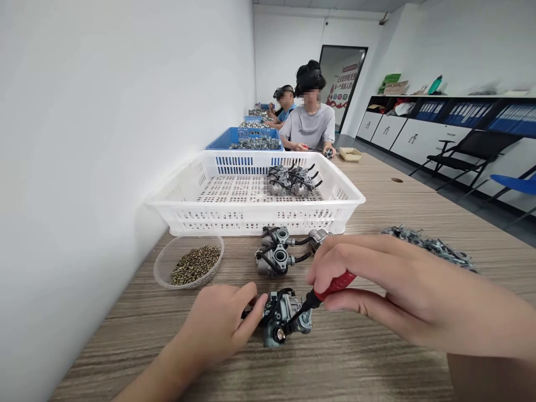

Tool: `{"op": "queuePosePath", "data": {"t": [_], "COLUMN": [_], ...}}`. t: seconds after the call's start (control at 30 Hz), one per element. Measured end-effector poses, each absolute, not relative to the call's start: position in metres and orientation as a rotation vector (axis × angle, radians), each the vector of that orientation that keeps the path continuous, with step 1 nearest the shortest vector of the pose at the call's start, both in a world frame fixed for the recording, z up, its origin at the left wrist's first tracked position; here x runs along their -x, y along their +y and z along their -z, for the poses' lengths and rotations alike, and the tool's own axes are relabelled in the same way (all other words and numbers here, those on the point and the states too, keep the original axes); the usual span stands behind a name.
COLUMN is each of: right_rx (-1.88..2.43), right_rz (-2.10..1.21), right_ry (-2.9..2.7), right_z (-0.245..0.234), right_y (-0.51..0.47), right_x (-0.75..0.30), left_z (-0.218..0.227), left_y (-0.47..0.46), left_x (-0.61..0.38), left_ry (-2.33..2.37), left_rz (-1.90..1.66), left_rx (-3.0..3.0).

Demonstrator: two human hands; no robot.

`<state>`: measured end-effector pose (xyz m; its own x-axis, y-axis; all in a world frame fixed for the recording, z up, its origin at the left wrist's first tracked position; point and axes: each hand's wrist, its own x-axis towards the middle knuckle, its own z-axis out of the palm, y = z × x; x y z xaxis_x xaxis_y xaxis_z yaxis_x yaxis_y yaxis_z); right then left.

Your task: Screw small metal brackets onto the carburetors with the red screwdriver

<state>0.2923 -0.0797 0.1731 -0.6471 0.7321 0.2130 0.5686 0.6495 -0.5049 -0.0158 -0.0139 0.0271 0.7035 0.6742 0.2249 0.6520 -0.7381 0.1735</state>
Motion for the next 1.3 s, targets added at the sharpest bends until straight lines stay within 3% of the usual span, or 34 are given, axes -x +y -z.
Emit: {"op": "queuePosePath", "data": {"t": [0.33, 0.73, 1.3], "right_rx": [1.087, 0.969, 0.994], "right_rz": [-0.548, -0.541, -0.467], "right_ry": [-2.52, -2.59, -2.547], "right_z": [-0.181, -0.174, -0.181], "right_y": [-0.089, -0.088, -0.091], "right_x": [-0.278, -0.272, -0.28], "left_z": [-0.023, -0.034, -0.023], "left_y": [-0.013, -0.012, -0.009], "left_x": [0.014, 0.01, 0.009], "left_ry": [1.18, 1.37, 1.374], "left_rz": [-0.377, 0.053, 0.001], "left_rx": [-2.748, -2.631, -2.56]}}
